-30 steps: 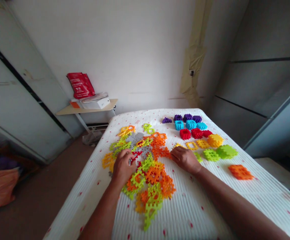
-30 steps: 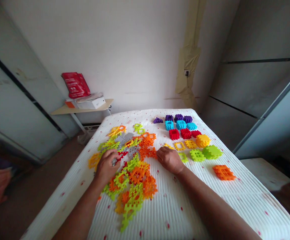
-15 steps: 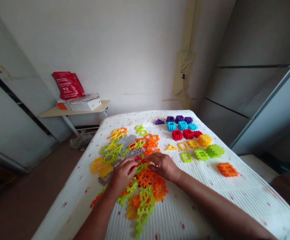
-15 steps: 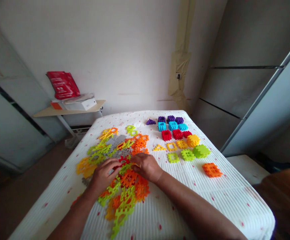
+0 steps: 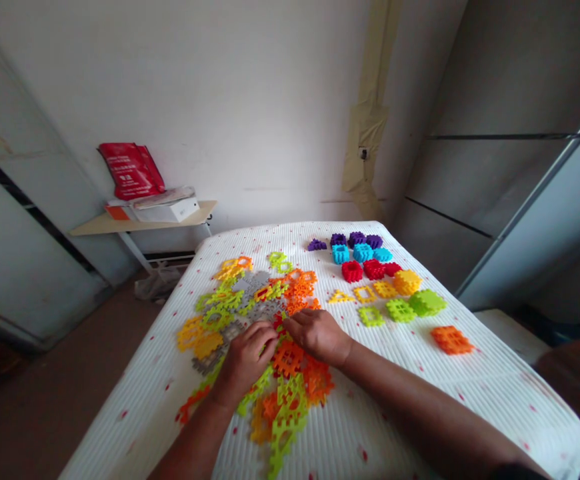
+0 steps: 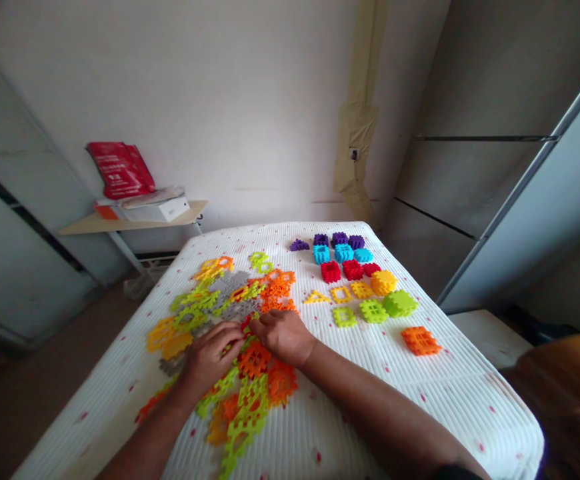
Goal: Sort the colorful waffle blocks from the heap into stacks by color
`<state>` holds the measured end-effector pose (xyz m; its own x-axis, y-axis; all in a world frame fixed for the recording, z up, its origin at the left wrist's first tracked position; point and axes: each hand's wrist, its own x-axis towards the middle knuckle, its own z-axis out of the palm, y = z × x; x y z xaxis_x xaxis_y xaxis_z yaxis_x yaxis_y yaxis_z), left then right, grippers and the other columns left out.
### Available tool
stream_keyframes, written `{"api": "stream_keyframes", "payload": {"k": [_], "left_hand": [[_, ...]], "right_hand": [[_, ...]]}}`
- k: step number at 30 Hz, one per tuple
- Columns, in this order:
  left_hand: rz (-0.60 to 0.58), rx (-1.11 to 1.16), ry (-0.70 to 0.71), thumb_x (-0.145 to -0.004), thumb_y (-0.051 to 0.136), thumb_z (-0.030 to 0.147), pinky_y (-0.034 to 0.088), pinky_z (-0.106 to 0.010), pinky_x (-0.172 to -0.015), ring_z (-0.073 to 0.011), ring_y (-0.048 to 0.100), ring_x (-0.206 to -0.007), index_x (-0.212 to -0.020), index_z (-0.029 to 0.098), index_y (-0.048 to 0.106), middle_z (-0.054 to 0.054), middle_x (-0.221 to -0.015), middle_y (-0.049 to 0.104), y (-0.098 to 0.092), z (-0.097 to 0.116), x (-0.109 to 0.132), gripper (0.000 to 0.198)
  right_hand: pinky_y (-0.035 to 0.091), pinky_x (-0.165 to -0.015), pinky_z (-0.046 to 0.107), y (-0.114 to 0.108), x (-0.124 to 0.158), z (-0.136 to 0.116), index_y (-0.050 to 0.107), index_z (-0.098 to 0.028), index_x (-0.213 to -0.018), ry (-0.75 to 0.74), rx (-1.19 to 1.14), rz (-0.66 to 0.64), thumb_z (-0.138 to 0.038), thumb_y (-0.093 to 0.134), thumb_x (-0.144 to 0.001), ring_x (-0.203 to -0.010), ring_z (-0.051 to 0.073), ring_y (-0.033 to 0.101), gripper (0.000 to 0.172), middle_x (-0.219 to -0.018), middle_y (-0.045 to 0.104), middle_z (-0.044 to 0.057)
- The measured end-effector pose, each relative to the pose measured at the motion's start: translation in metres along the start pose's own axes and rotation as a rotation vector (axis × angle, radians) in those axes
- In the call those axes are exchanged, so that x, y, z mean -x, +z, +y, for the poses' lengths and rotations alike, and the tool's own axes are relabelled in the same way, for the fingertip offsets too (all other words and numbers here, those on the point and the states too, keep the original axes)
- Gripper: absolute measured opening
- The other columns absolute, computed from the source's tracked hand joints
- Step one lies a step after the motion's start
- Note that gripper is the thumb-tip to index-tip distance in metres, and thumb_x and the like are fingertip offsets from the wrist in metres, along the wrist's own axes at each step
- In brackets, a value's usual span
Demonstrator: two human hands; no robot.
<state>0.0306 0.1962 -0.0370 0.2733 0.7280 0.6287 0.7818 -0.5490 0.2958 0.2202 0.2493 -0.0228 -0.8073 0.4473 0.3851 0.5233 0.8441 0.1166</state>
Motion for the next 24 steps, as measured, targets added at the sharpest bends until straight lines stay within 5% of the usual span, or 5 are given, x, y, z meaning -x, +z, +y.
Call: {"api": "stream_keyframes", "payload": {"k": [4,12,15,20,24], "left_hand": [[0.037,0.026,-0.021,-0.082,0.049,0.015,0.05,-0.022,-0.077,-0.0125,0.063,-0.079,-0.078,0.02,0.061,-0.004,-0.081,0.066,0.0,0.002,-0.001,0.013],[0.061,0.12,-0.076,-0.08,0.055,0.02,0.054,-0.023,-0.069,-0.0121,0.065,-0.071,-0.089,0.02,0.061,-0.002,-0.083,0.069,0.002,0.0,0.001,0.011],[0.096,0.149,-0.126,-0.08,0.057,0.023,0.055,-0.024,-0.068,-0.0119,0.065,-0.071,-0.101,0.02,0.059,-0.004,-0.092,0.069,0.0,-0.003,0.001,0.022],[0.122,0.117,-0.129,-0.081,0.052,0.023,0.054,-0.025,-0.071,-0.0136,0.065,-0.077,-0.082,0.019,0.063,-0.006,-0.087,0.069,-0.005,-0.007,-0.001,0.012],[0.117,0.112,-0.104,-0.082,0.052,0.021,0.053,-0.025,-0.072,-0.0137,0.064,-0.079,-0.081,0.019,0.063,-0.005,-0.086,0.068,-0.005,-0.007,-0.002,0.012]], "right_hand": [[0.038,-0.054,0.025,0.003,0.001,0.001,0.049,-0.015,-0.116,-0.01,0.015,0.056,-0.018,0.042,-0.093,-0.068,0.015,0.054,0.025,-0.078,0.062,0.004],[0.04,-0.055,0.023,0.005,-0.002,0.001,0.053,-0.014,-0.112,0.043,-0.026,0.049,-0.02,0.041,-0.092,-0.068,0.015,0.057,0.024,-0.078,0.064,0.006],[0.04,-0.059,0.022,-0.004,-0.002,0.022,0.054,-0.017,-0.112,0.172,0.01,-0.034,-0.019,0.04,-0.092,-0.072,0.015,0.059,0.024,-0.079,0.065,0.005],[0.043,-0.064,0.024,-0.026,-0.011,0.077,0.057,-0.018,-0.108,0.561,0.13,-0.312,-0.016,0.037,-0.091,-0.082,0.019,0.064,0.026,-0.091,0.068,0.01],[0.047,-0.068,0.029,-0.026,-0.023,0.105,0.058,-0.014,-0.108,0.651,0.149,-0.4,-0.016,0.04,-0.09,-0.085,0.023,0.065,0.025,-0.092,0.068,0.017]]}}
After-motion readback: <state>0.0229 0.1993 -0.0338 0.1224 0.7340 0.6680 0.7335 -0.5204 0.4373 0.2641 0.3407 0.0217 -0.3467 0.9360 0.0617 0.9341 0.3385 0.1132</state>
